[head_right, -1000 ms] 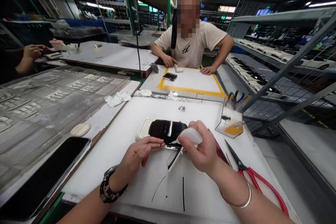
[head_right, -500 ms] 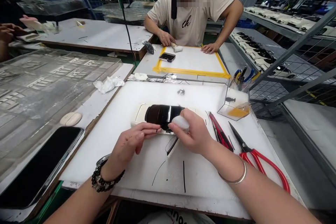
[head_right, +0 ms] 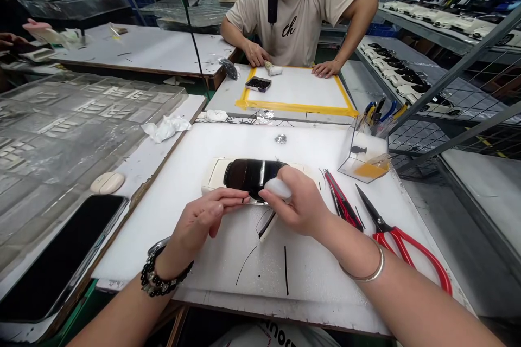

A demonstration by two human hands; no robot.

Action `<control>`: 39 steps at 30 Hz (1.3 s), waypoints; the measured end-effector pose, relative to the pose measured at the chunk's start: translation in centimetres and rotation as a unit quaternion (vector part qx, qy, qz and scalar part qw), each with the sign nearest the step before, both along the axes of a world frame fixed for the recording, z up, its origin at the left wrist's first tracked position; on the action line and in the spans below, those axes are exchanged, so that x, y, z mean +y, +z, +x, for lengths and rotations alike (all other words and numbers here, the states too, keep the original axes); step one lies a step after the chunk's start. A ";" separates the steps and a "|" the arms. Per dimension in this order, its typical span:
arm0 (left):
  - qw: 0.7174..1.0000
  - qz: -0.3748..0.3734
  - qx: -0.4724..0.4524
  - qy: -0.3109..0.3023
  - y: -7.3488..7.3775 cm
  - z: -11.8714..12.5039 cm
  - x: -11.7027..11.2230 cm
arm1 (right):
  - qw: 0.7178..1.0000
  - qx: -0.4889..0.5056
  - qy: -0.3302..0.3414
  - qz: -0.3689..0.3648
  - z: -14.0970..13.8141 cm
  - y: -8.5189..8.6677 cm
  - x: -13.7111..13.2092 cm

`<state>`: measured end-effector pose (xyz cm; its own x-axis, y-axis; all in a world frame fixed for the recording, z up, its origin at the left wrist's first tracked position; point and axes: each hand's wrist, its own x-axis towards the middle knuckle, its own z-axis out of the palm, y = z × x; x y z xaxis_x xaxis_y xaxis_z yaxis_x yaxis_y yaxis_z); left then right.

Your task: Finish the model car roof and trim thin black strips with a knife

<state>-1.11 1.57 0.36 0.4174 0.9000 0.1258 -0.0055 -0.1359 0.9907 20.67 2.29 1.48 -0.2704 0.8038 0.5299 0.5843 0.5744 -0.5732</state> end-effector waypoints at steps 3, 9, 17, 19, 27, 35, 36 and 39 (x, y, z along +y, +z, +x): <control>1.000 0.000 0.003 0.000 0.1 0.0 0.0 | 1.000 -0.003 0.006 0.006 0.0 0.1 0.0; 1.000 0.005 0.006 0.001 0.1 0.0 0.1 | 1.000 -0.007 0.007 0.013 0.0 0.2 -0.2; 1.000 0.007 0.005 0.003 0.1 0.1 0.0 | 1.000 0.000 0.002 0.010 -0.1 0.2 -0.1; 1.000 0.005 0.003 0.003 0.2 0.1 0.0 | 1.000 0.002 0.005 0.011 -0.1 0.2 -0.1; 1.000 0.003 0.001 -0.003 0.1 0.1 0.0 | 0.999 0.033 0.000 -0.013 0.2 0.1 0.1; 1.000 -0.009 -0.013 -0.016 0.1 0.0 0.0 | 0.916 0.390 -0.067 -0.070 2.4 1.9 1.8; 1.000 -0.010 -0.012 -0.019 0.1 0.0 0.0 | 0.904 0.416 -0.081 -0.054 2.8 2.0 2.4; 0.999 -0.008 -0.010 -0.029 -0.1 0.1 0.0 | 0.918 0.363 -0.153 -0.047 4.1 1.5 4.1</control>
<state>-1.03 1.58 0.31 0.4669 0.8762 0.1197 -0.0321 -0.1184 0.9924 24.81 6.40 2.96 0.3730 0.8347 0.4052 0.1541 0.3749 -0.9142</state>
